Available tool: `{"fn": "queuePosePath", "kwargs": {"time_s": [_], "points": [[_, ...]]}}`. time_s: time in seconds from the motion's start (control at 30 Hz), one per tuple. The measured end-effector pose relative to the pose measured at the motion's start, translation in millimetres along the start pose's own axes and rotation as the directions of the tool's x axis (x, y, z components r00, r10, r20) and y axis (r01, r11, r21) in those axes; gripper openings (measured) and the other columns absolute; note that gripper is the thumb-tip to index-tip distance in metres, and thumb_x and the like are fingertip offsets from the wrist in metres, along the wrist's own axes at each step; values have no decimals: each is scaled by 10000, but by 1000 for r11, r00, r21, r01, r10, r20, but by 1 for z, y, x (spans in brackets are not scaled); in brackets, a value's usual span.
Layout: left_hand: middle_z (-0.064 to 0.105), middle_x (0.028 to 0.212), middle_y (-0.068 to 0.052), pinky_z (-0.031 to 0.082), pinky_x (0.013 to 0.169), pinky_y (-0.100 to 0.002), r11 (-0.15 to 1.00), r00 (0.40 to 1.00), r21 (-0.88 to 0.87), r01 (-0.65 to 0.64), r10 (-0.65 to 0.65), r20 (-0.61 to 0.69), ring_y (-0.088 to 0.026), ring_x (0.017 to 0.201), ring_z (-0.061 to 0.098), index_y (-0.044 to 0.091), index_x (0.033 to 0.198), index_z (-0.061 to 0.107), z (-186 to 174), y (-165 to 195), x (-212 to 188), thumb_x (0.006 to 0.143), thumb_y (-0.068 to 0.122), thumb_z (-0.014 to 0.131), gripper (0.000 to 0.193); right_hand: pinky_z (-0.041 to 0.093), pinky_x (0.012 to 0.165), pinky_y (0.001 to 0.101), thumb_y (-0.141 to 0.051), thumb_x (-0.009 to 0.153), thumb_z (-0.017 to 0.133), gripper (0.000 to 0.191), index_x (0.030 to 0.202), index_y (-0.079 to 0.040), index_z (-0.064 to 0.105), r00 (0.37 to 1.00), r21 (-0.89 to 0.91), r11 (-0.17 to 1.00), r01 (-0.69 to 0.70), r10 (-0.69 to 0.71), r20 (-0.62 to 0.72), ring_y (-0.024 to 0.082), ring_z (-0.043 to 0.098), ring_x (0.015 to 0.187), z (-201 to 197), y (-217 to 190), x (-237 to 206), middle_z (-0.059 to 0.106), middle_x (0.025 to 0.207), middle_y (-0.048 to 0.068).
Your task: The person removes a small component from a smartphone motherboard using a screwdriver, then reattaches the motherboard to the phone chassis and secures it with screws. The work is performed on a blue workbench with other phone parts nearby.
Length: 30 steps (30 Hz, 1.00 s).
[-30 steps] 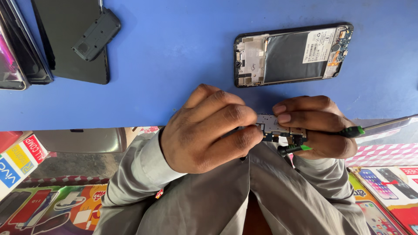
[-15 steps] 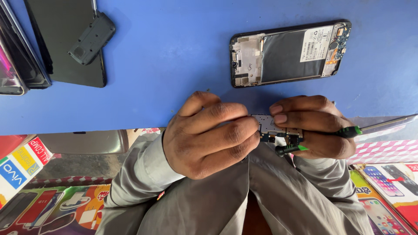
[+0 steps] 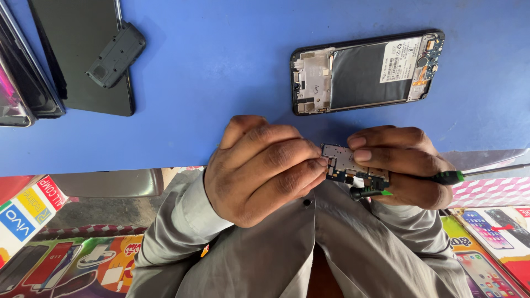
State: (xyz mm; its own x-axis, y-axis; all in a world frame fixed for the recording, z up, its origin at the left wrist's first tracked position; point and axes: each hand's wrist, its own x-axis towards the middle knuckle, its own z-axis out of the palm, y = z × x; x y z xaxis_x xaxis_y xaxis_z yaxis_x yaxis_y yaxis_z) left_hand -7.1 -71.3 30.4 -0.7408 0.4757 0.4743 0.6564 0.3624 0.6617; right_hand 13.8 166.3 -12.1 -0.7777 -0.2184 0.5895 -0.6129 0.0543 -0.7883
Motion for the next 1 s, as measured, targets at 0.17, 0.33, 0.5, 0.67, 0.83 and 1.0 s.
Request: {"fn": "queuePosePath", "kwargs": {"time_s": [0.17,0.33,0.5,0.67,0.83,1.0], "points": [[680,1019,-22,436,771,-372,1000,1000,6,-13,13,16,-186,912,659,84,1025,694,-2,-1,-3,939,143,801,150,624,740,422,-61,776,813,301,849,-21,524,1000,-21,1000,-5,5,10,337,705,889,1,-1,1,655,931,185],[672,1053,-8,415,815,-383,1000,999,26,-16,15,40,-177,950,658,96,1043,693,-1,0,-3,955,127,748,109,626,780,451,-53,742,827,344,879,-7,515,991,-37,999,13,-8,131,362,688,948,-7,-4,4,656,976,201],[663,969,2,407,765,-371,996,1000,86,-18,17,11,-164,880,654,106,948,682,0,0,2,904,139,775,107,613,831,465,11,733,803,356,882,-16,481,978,-107,993,-49,69,195,362,684,996,-7,-15,6,645,1002,181],[657,955,1,413,764,-381,995,998,96,0,-6,66,-164,874,653,109,928,681,-6,2,4,876,156,762,107,604,855,468,-13,742,806,343,891,-19,497,964,-143,988,-56,91,249,361,679,1014,-8,-20,11,660,1020,176],[657,959,-2,412,760,-368,994,998,112,-19,11,67,-157,885,655,100,926,694,-5,1,4,875,145,760,95,602,856,470,-13,744,817,337,906,-15,521,959,-160,986,-39,82,272,357,682,1012,-8,-19,12,667,1024,175],[657,947,5,412,767,-360,989,997,136,-56,47,66,-148,896,659,99,894,703,-5,-1,2,871,123,787,91,605,880,465,-1,779,835,341,932,-15,531,961,-155,988,-4,47,273,359,685,1037,-8,-15,10,670,1049,181]]}}
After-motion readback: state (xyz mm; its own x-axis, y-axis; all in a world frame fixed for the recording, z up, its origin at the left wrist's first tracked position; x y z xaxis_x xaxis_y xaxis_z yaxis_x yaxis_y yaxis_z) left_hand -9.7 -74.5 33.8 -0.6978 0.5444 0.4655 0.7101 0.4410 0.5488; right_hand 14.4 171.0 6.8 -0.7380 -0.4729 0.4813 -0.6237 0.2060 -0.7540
